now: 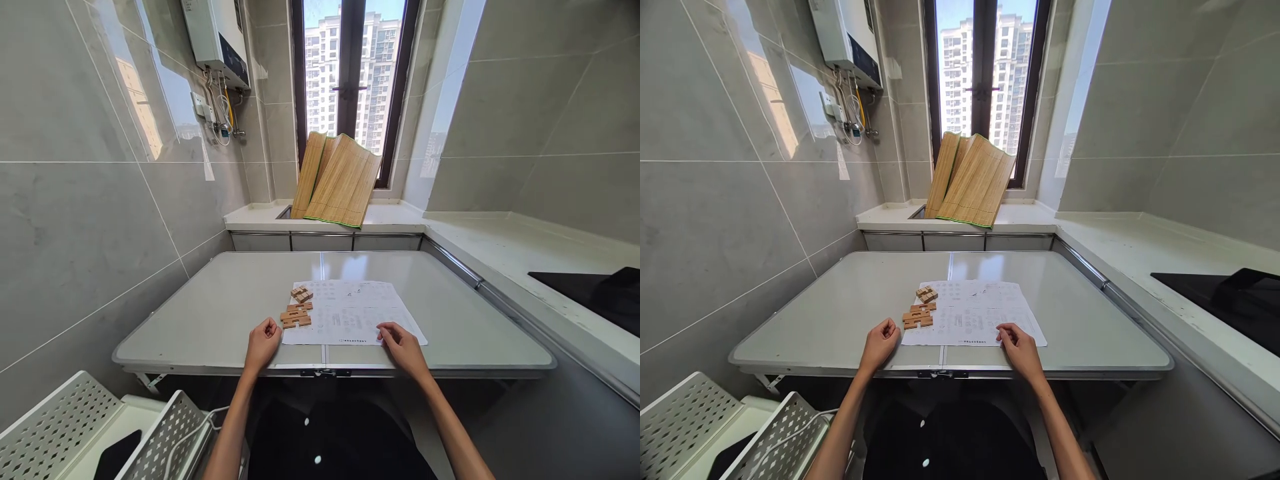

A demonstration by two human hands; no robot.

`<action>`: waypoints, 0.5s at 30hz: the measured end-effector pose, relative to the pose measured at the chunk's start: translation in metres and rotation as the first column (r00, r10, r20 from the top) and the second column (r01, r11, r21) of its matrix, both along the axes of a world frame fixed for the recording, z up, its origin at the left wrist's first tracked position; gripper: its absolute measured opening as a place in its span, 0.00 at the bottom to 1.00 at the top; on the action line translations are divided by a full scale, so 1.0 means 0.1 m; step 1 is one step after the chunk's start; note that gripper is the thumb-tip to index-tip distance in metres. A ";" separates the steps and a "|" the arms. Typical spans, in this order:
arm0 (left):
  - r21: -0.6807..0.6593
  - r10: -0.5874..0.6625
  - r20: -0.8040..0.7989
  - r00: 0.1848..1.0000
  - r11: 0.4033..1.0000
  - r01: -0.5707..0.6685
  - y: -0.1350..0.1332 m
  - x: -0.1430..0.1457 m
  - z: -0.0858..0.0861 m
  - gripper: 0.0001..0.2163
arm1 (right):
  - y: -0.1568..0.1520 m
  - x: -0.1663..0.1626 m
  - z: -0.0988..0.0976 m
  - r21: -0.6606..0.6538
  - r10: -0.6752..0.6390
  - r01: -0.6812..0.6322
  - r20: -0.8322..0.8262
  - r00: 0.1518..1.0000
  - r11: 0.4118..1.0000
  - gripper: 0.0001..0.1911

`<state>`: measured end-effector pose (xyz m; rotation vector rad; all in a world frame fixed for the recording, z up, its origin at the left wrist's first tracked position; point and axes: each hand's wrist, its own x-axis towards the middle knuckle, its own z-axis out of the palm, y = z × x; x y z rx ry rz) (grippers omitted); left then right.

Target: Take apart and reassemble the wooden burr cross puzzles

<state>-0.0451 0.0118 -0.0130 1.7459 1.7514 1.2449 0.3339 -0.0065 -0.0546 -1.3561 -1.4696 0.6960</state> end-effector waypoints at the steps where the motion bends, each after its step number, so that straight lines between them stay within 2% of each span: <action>1: 0.002 0.003 0.002 1.000 1.000 -0.003 0.00 0.00 0.01 0.10 | 0.01 0.00 0.00 0.000 0.005 -0.005 -0.003 1.000 1.000 0.28; 15: 0.003 0.006 0.015 1.000 1.000 -0.006 0.02 -0.01 -0.04 0.10 | 0.02 0.04 -0.04 -0.010 -0.003 0.003 0.016 1.000 1.000 0.24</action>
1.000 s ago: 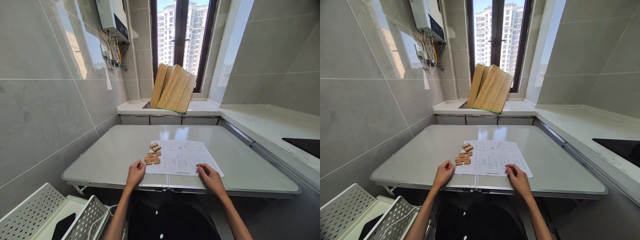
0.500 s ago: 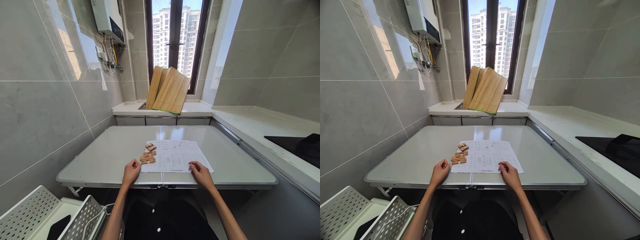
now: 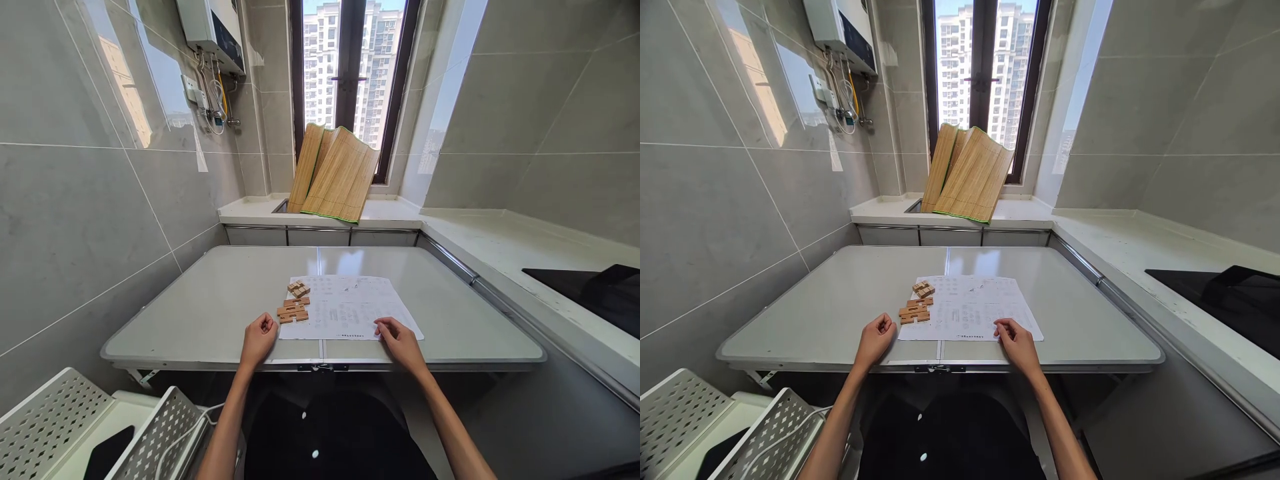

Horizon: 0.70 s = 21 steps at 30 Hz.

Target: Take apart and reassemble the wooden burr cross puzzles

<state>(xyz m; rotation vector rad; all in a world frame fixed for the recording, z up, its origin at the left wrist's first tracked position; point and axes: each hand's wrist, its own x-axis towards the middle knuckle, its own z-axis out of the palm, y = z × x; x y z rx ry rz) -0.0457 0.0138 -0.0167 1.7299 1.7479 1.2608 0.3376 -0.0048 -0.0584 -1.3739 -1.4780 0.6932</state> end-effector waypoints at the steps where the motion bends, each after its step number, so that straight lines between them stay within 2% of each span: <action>1: -0.001 -0.002 -0.002 1.000 1.000 0.002 0.00 0.00 0.00 0.11 | 0.00 0.00 0.00 -0.004 -0.001 0.001 0.002 1.000 1.000 0.24; 21: 0.024 0.000 -0.108 0.994 1.000 0.002 -0.01 0.00 -0.03 0.10 | 0.01 0.02 -0.06 0.016 0.011 -0.011 -0.016 1.000 1.000 0.23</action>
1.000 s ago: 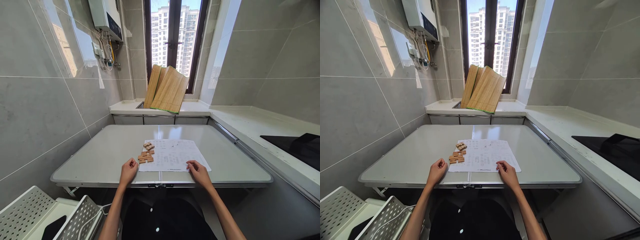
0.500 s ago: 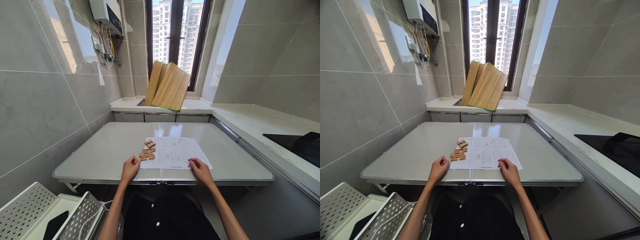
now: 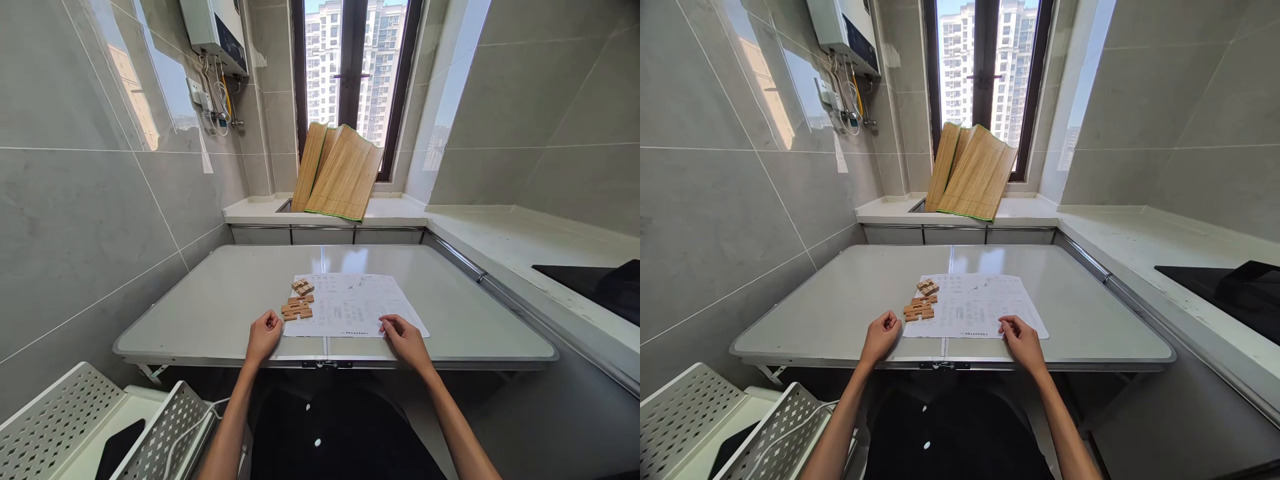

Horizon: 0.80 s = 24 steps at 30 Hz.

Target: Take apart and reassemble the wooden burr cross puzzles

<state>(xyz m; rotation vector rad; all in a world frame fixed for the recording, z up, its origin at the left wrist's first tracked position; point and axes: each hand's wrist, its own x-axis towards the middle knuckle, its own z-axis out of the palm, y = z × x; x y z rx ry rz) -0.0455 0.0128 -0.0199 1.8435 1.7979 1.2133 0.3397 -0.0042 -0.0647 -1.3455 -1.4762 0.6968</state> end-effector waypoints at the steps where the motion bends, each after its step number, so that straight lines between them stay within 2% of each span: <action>1: 0.004 0.002 -0.013 1.000 1.000 -0.001 0.00 0.00 0.00 0.10 | 0.00 0.00 0.00 0.000 -0.001 0.001 -0.002 1.000 1.000 0.23; 7: 0.052 -0.015 -0.148 0.989 0.998 0.023 0.11 0.12 0.09 0.08 | 0.00 -0.01 0.00 0.000 -0.004 0.004 -0.004 1.000 1.000 0.22; 10: 0.118 -0.011 -0.217 0.976 0.992 0.037 0.36 0.32 0.19 0.05 | 0.00 0.00 0.00 0.003 -0.001 0.001 -0.003 1.000 1.000 0.22; 12: 0.128 -0.010 -0.259 0.966 0.991 0.045 0.59 0.47 0.22 0.06 | 0.01 0.00 -0.01 0.007 -0.002 0.002 -0.006 1.000 1.000 0.22; 16: 0.072 0.012 -0.307 0.952 0.997 0.011 1.04 0.69 0.14 0.20 | 0.01 -0.01 0.00 0.005 0.000 0.000 -0.014 1.000 1.000 0.22; 18: 0.028 0.024 -0.315 0.949 0.999 -0.016 1.20 0.73 0.07 0.22 | 0.00 -0.01 0.02 -0.003 0.006 -0.006 -0.016 1.000 1.000 0.22; 24: -0.044 0.006 -0.332 0.943 0.999 -0.022 1.41 0.64 -0.06 0.18 | 0.01 -0.01 0.03 0.000 0.018 -0.018 -0.020 1.000 1.000 0.22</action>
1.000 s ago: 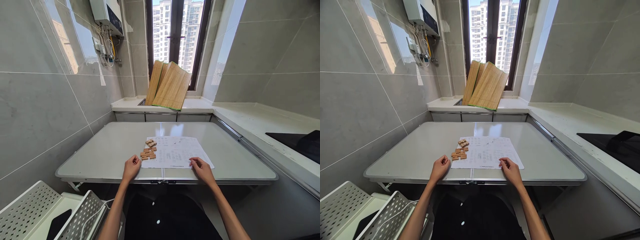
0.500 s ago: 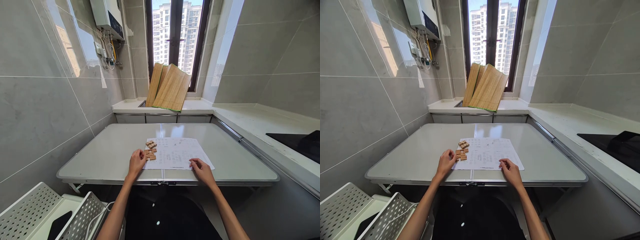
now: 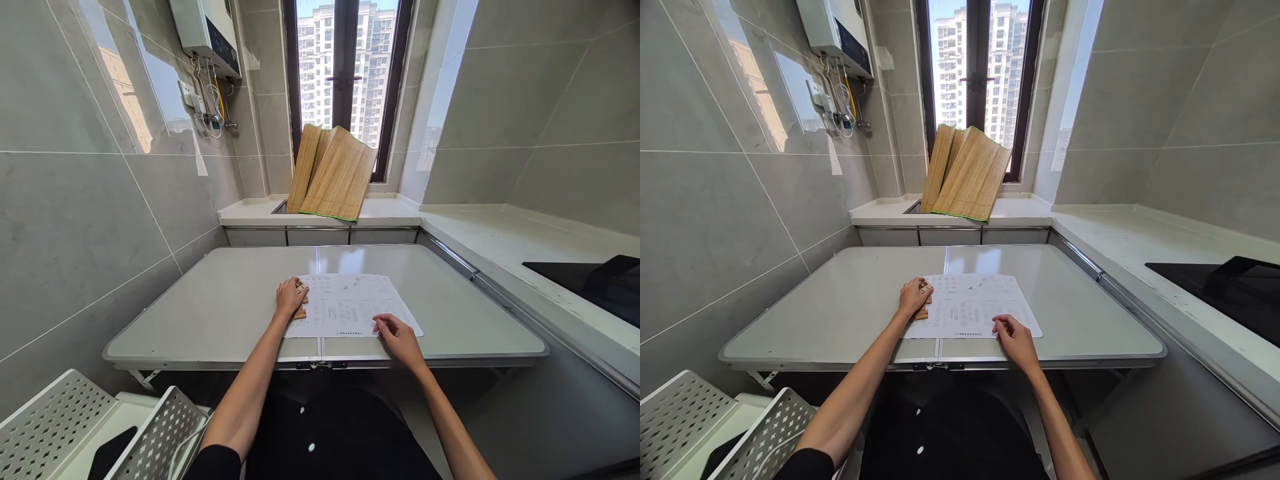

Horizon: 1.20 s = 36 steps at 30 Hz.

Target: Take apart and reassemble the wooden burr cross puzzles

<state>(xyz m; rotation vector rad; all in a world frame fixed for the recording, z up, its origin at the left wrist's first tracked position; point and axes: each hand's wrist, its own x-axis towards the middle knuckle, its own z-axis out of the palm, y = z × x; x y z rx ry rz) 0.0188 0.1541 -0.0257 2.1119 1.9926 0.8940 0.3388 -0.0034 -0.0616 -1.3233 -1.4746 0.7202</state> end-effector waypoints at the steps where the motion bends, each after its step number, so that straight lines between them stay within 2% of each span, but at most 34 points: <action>1: -0.001 -0.010 -0.005 1.000 1.000 0.010 0.01 -0.02 0.00 0.17 | 0.00 0.00 0.00 0.003 -0.001 0.001 0.000 1.000 1.000 0.22; 9: 0.003 -0.094 0.015 0.995 0.996 0.094 0.06 -0.12 0.03 0.22 | -0.01 0.01 0.02 -0.003 -0.005 0.005 -0.012 1.000 1.000 0.21; 13: 0.021 -0.116 0.081 0.990 0.993 0.115 0.01 -0.07 0.11 0.22 | -0.01 0.01 0.02 -0.004 -0.004 0.004 -0.007 1.000 1.000 0.21; 15: 0.042 -0.152 0.112 0.982 0.988 0.148 -0.09 0.01 0.17 0.22 | 0.00 0.00 0.02 -0.001 -0.006 0.006 -0.009 1.000 1.000 0.21; 18: 0.074 -0.284 0.128 0.950 0.958 0.276 -0.38 0.23 0.23 0.23 | 0.00 0.00 0.00 0.007 -0.010 0.010 -0.016 1.000 1.000 0.21; 22: 0.054 -0.465 0.124 0.876 0.885 0.462 -0.90 0.57 0.19 0.27 | 0.02 0.00 -0.01 0.017 -0.010 0.010 -0.023 1.000 1.000 0.22; 25: 0.047 -0.598 0.168 0.784 0.799 0.600 -1.19 0.74 0.15 0.30 | 0.02 0.00 -0.01 0.019 -0.001 0.001 -0.019 1.000 1.000 0.23; 29: 0.001 -0.633 0.165 0.756 0.767 0.642 -1.36 0.83 0.14 0.30 | 0.01 0.00 0.01 0.018 -0.001 0.001 -0.008 1.000 1.000 0.22; 36: -0.024 -0.607 0.137 0.783 0.788 0.616 -1.39 0.87 0.02 0.32 | -0.01 -0.01 0.07 0.017 0.046 -0.048 0.092 0.995 0.999 0.20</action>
